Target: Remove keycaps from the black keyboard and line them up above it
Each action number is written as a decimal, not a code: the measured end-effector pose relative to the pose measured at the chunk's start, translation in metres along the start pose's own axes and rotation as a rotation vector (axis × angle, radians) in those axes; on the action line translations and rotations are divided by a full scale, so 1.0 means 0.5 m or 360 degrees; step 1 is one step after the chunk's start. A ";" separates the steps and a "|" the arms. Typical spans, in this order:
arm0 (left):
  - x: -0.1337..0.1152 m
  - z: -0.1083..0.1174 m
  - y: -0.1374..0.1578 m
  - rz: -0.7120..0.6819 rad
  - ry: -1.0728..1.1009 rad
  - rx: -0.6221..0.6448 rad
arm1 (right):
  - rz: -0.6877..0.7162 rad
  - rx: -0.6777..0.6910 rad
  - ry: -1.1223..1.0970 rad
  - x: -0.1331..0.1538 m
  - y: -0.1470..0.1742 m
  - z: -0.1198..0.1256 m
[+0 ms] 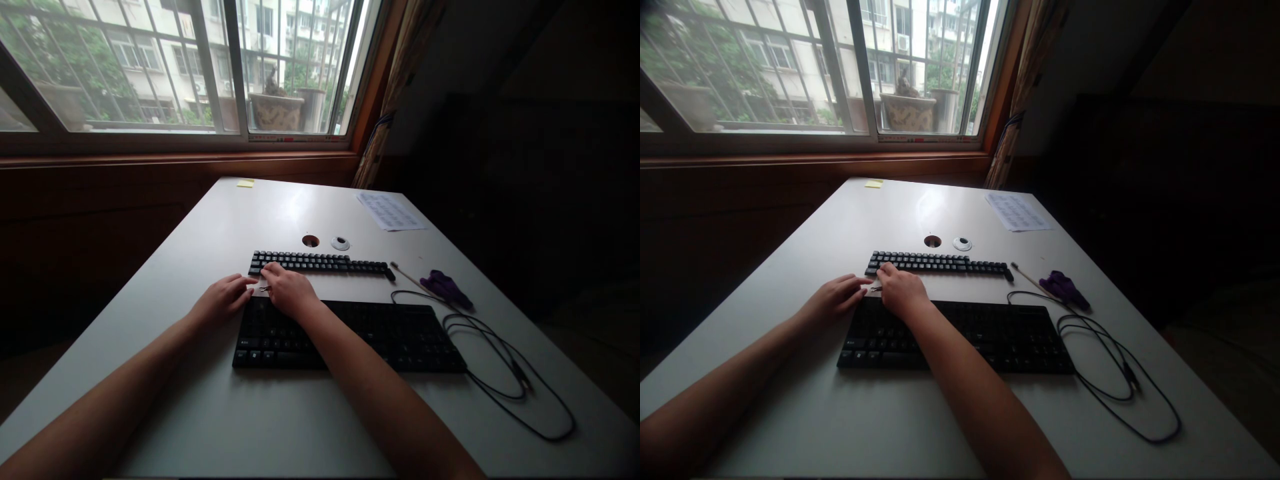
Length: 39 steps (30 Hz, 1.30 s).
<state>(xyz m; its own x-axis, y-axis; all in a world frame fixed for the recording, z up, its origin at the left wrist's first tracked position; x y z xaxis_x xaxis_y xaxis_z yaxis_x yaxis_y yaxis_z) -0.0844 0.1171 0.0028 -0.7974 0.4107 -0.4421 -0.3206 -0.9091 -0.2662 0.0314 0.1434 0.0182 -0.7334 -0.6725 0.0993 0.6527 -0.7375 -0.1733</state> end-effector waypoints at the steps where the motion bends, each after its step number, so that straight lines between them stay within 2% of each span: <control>1: 0.001 0.000 0.000 0.0001 0.0009 -0.0009 | -0.0004 -0.0001 0.0001 0.000 0.001 0.002; 11: 0.012 0.008 0.001 0.0071 -0.0068 -0.0063 | -0.0171 -0.0018 -0.0013 -0.021 0.005 0.014; 27: 0.023 -0.008 -0.002 0.0155 -0.0409 -0.0091 | -0.0166 -0.0018 -0.0012 -0.020 0.007 0.013; 39: 0.028 -0.011 -0.004 0.0138 -0.0412 -0.0093 | -0.0194 0.0004 -0.0006 -0.019 0.008 0.017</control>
<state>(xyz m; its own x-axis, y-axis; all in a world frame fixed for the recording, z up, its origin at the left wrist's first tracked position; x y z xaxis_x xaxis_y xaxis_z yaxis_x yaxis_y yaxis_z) -0.0920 0.1251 -0.0076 -0.9270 0.2930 -0.2339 -0.2215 -0.9313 -0.2890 0.0428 0.1463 0.0251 -0.8067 -0.5780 0.1234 0.5591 -0.8140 -0.1574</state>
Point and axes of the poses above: each hand's wrist, its own y-axis away from the middle knuckle, its own z-axis out of the back of the hand, x = y × z, the point moved 9 cm from there along -y, towards the middle knuckle, and after that the axes turned 2 degrees about -z, right-handed, at the moved point
